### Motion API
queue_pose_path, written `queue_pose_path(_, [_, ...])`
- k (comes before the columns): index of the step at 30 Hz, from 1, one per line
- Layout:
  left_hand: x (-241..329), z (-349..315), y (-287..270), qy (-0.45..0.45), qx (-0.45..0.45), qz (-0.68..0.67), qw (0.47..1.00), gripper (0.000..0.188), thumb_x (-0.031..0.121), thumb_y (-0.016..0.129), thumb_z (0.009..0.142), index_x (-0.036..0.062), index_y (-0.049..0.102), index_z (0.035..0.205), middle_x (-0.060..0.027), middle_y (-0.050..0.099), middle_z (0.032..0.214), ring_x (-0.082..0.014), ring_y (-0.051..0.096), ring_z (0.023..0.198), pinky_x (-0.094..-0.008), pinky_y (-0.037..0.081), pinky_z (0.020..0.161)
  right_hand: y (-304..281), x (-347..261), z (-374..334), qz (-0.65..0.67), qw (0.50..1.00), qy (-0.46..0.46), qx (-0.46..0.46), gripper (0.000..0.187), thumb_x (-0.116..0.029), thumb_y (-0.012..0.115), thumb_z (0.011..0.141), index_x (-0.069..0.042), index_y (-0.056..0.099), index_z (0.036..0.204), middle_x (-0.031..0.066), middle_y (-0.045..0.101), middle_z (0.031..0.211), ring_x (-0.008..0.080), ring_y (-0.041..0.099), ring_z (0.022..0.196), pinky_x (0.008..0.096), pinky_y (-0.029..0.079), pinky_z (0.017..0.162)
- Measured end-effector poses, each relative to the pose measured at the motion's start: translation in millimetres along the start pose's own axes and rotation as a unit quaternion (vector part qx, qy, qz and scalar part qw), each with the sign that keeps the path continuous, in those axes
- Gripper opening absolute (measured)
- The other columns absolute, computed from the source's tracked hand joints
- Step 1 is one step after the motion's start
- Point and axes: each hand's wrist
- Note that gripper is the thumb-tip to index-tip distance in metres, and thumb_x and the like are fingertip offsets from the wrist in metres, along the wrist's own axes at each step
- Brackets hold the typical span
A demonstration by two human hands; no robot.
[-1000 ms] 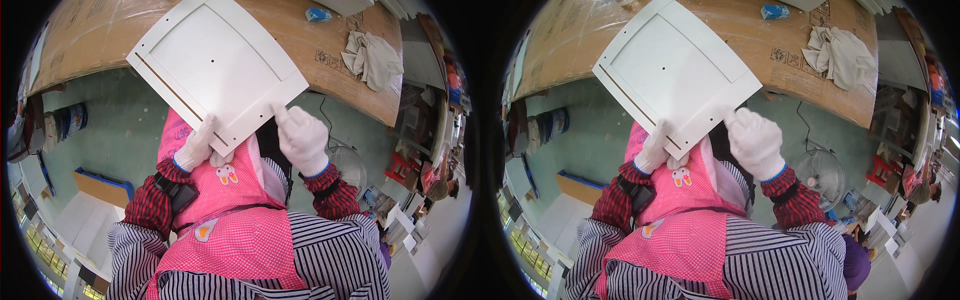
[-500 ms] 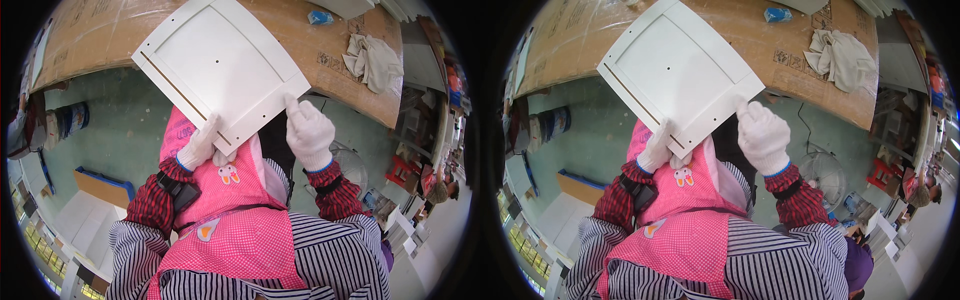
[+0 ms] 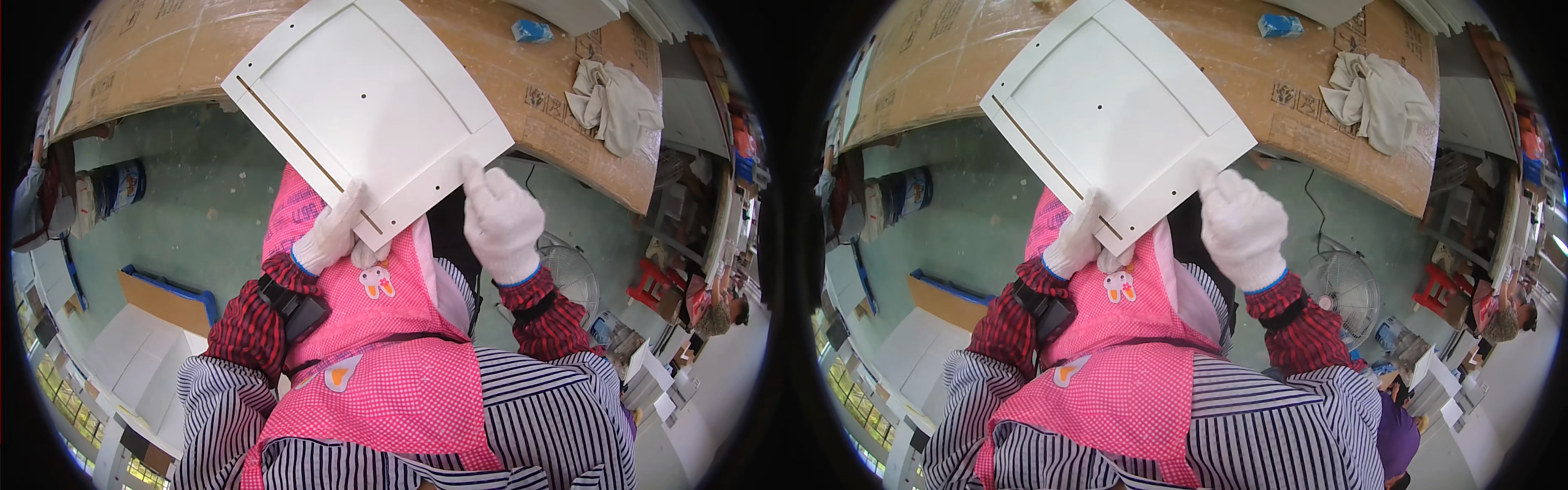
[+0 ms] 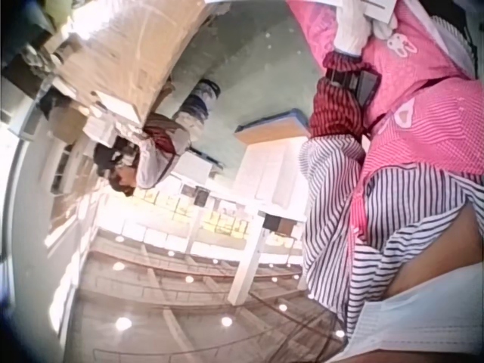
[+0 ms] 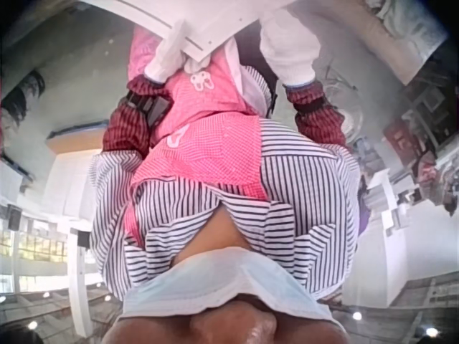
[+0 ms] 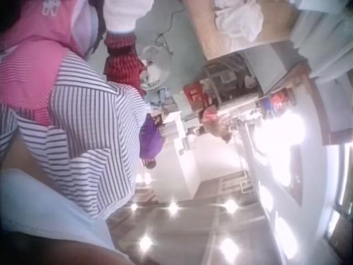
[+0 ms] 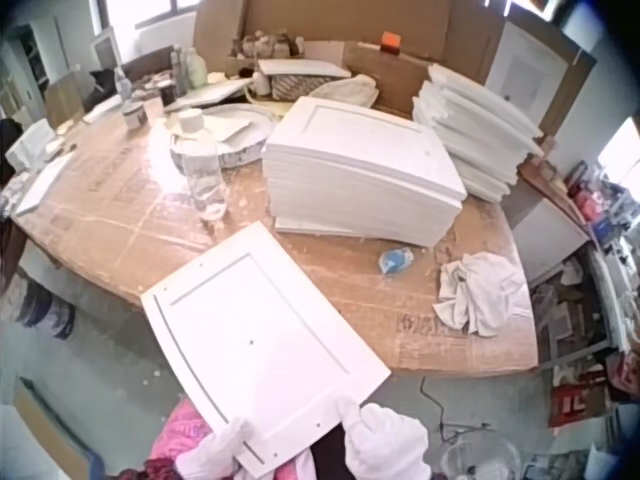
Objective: Finishing and sanding the edges and surface of a white-painted cabinet door panel.
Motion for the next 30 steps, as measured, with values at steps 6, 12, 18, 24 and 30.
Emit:
queue_pose_path(6, [0.9, -1.6, 9.1, 0.016, 0.044, -0.013, 0.999, 0.068, 0.051, 0.023, 0.115, -0.0042, 0.063, 0.12, -0.0142, 0.074, 0.098, -0.0192, 0.07, 0.086, -0.0325, 0.058, 0.078, -8.8, 18.5, 13.9, -0.063, 0.998, 0.031, -0.008, 0.037, -0.008, 0.068, 0.082, -0.011, 0.071, 0.119, 0.0031, 0.054, 0.078, 0.0241, 0.061, 0.066, 0.0385, 0.05, 0.054])
queue_pose_path(12, [5.0, -2.7, 2.1, 0.015, -0.01, 0.006, 1.0, 0.068, 0.05, 0.024, 0.115, -0.0052, 0.062, 0.122, -0.0144, 0.073, 0.093, -0.0196, 0.069, 0.083, -0.033, 0.058, 0.075, 1.3, -6.3, -4.8, -0.038, 0.999, -0.015, -0.017, 0.039, -0.009, 0.066, 0.083, -0.012, 0.07, 0.121, 0.0035, 0.053, 0.077, 0.0246, 0.061, 0.065, 0.0381, 0.05, 0.053])
queue_pose_path(18, [-6.3, -0.1, 2.2, 0.029, -0.004, -0.064, 0.997, 0.066, 0.049, 0.025, 0.115, -0.0054, 0.061, 0.122, -0.0154, 0.073, 0.096, -0.0198, 0.069, 0.082, -0.0331, 0.057, 0.074, -1.9, 17.2, 5.5, -0.068, 0.998, 0.006, -0.002, 0.047, -0.008, 0.067, 0.08, -0.011, 0.069, 0.128, 0.0038, 0.053, 0.078, 0.0244, 0.061, 0.065, 0.0377, 0.051, 0.054])
queue_pose_path(24, [-3.0, 1.6, 5.6, 0.022, 0.022, -0.023, 0.999, 0.064, 0.048, 0.026, 0.115, -0.0053, 0.062, 0.118, -0.0157, 0.072, 0.094, -0.0192, 0.068, 0.078, -0.0319, 0.057, 0.069, -1.4, 16.6, 7.2, -0.078, 0.997, 0.015, -0.006, 0.053, -0.009, 0.067, 0.08, -0.009, 0.067, 0.133, 0.0035, 0.053, 0.08, 0.0223, 0.061, 0.067, 0.0379, 0.049, 0.053])
queue_pose_path(30, [4.0, -0.7, 7.0, 0.048, -0.023, -0.042, 0.998, 0.071, 0.052, 0.022, 0.115, -0.0062, 0.064, 0.109, -0.0145, 0.071, 0.08, -0.0199, 0.065, 0.063, -0.031, 0.053, 0.055, -2.6, 9.0, -0.8, -0.072, 0.997, -0.017, -0.019, 0.05, -0.009, 0.067, 0.081, -0.008, 0.066, 0.131, 0.0042, 0.055, 0.081, 0.0231, 0.062, 0.066, 0.0378, 0.051, 0.054])
Point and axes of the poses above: each hand's wrist, its own z-axis towards the middle knuckle, its own y-axis out of the palm, x = y × z
